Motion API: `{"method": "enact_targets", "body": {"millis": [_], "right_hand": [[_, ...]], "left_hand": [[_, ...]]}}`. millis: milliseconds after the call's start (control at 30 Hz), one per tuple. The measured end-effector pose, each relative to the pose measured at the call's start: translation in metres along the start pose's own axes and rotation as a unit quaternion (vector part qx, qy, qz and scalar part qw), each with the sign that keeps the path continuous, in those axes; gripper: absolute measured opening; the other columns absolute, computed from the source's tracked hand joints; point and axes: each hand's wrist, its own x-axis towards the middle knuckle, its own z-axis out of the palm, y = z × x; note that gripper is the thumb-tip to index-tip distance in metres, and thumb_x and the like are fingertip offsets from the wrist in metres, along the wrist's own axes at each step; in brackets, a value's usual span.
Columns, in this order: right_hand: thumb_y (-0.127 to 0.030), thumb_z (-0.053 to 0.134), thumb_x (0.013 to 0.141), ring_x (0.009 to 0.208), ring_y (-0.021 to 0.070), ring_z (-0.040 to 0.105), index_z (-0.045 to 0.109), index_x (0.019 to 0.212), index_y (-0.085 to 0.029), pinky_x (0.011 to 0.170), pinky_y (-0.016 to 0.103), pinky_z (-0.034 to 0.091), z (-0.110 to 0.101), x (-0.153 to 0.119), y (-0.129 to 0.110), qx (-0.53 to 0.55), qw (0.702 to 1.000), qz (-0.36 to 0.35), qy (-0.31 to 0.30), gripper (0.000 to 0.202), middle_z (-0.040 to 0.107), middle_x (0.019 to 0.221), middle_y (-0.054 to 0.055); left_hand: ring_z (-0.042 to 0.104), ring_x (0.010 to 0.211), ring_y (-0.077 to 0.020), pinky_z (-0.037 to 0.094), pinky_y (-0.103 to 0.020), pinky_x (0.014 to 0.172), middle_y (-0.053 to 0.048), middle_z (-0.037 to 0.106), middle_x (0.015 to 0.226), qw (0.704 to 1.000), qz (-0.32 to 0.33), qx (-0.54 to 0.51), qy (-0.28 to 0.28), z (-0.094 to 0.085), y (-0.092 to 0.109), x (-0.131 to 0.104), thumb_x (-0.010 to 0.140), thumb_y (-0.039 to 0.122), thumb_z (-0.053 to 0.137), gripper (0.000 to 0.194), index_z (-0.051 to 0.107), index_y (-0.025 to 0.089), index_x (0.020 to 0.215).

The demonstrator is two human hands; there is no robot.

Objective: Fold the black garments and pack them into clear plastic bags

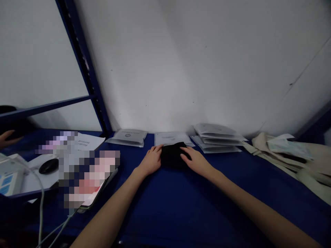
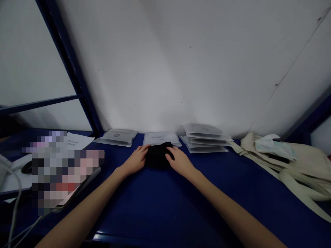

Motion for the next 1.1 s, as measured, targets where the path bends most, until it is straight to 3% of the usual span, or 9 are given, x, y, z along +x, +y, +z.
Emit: {"method": "enact_targets", "body": {"millis": [100,200,367,433,667,833,933,1100], "right_hand": [[-0.032,0.039,0.090,0.110,0.0240,0.051,0.053,0.124,-0.013,0.095,0.037,0.039,0.000,0.001,-0.002,-0.055,0.997,0.054,-0.029,0.042,0.056,0.118,0.015],[-0.034,0.039,0.090,0.110,0.0296,0.049,0.055,0.122,-0.013,0.090,0.041,0.040,-0.003,0.000,-0.015,-0.138,0.985,0.104,-0.010,0.042,0.053,0.119,0.019],[-0.037,0.039,0.089,0.119,0.0330,0.040,0.049,0.127,-0.007,0.098,0.044,0.030,0.000,-0.007,-0.037,-0.194,0.979,0.018,0.053,0.049,0.046,0.130,0.021],[-0.042,0.037,0.089,0.123,0.0332,0.037,0.046,0.129,-0.007,0.100,0.045,0.027,0.004,-0.007,-0.040,-0.180,0.983,0.001,0.034,0.054,0.045,0.133,0.021],[-0.051,0.034,0.089,0.123,0.0314,0.040,0.045,0.129,-0.009,0.098,0.044,0.032,0.011,0.002,-0.035,-0.112,0.990,0.067,-0.058,0.059,0.046,0.130,0.023],[-0.051,0.035,0.089,0.129,0.0305,0.034,0.040,0.135,-0.011,0.101,0.043,0.030,0.007,0.015,-0.022,-0.069,0.993,0.003,-0.096,0.061,0.041,0.136,0.021],[-0.044,0.037,0.090,0.128,0.0286,0.036,0.043,0.133,-0.010,0.103,0.043,0.029,0.004,0.017,-0.018,-0.076,0.992,-0.054,-0.080,0.055,0.043,0.136,0.019],[-0.039,0.044,0.086,0.128,0.0284,0.037,0.042,0.134,-0.013,0.103,0.046,0.029,0.004,-0.002,-0.041,-0.084,0.989,-0.110,-0.048,0.055,0.042,0.138,0.016]], "left_hand": [[0.031,0.127,-0.0213,0.032,-0.037,0.103,-0.006,0.031,0.145,1.000,0.000,0.000,0.005,0.001,-0.001,0.001,0.078,0.011,0.032,0.056,0.037,0.016,0.133],[0.031,0.128,-0.0214,0.031,-0.038,0.104,-0.008,0.031,0.145,1.000,0.001,-0.004,0.007,0.002,-0.001,0.001,0.077,0.009,0.033,0.059,0.034,0.014,0.135],[0.029,0.129,-0.0217,0.030,-0.040,0.105,-0.007,0.028,0.146,1.000,0.001,-0.013,0.007,0.001,-0.001,0.001,0.070,0.005,0.036,0.068,0.030,0.016,0.137],[0.027,0.130,-0.0221,0.030,-0.041,0.105,-0.008,0.027,0.147,1.000,0.002,-0.015,0.006,0.001,-0.001,0.001,0.068,0.004,0.036,0.070,0.030,0.015,0.137],[0.025,0.133,-0.0208,0.029,-0.039,0.106,-0.010,0.027,0.146,0.999,0.016,-0.033,0.012,0.001,-0.003,0.001,0.067,0.004,0.037,0.071,0.028,0.013,0.137],[0.023,0.134,-0.0199,0.027,-0.037,0.108,-0.012,0.026,0.146,0.999,0.020,-0.048,0.015,0.001,-0.003,0.001,0.065,0.003,0.037,0.072,0.030,0.011,0.137],[0.025,0.134,-0.0196,0.028,-0.036,0.108,-0.012,0.028,0.145,0.998,0.023,-0.046,0.025,0.002,-0.003,0.001,0.068,0.003,0.036,0.068,0.032,0.009,0.136],[0.024,0.134,-0.0201,0.028,-0.038,0.108,-0.012,0.027,0.146,0.999,0.012,-0.028,0.019,0.004,-0.003,0.002,0.067,0.004,0.037,0.070,0.031,0.011,0.136]]}}
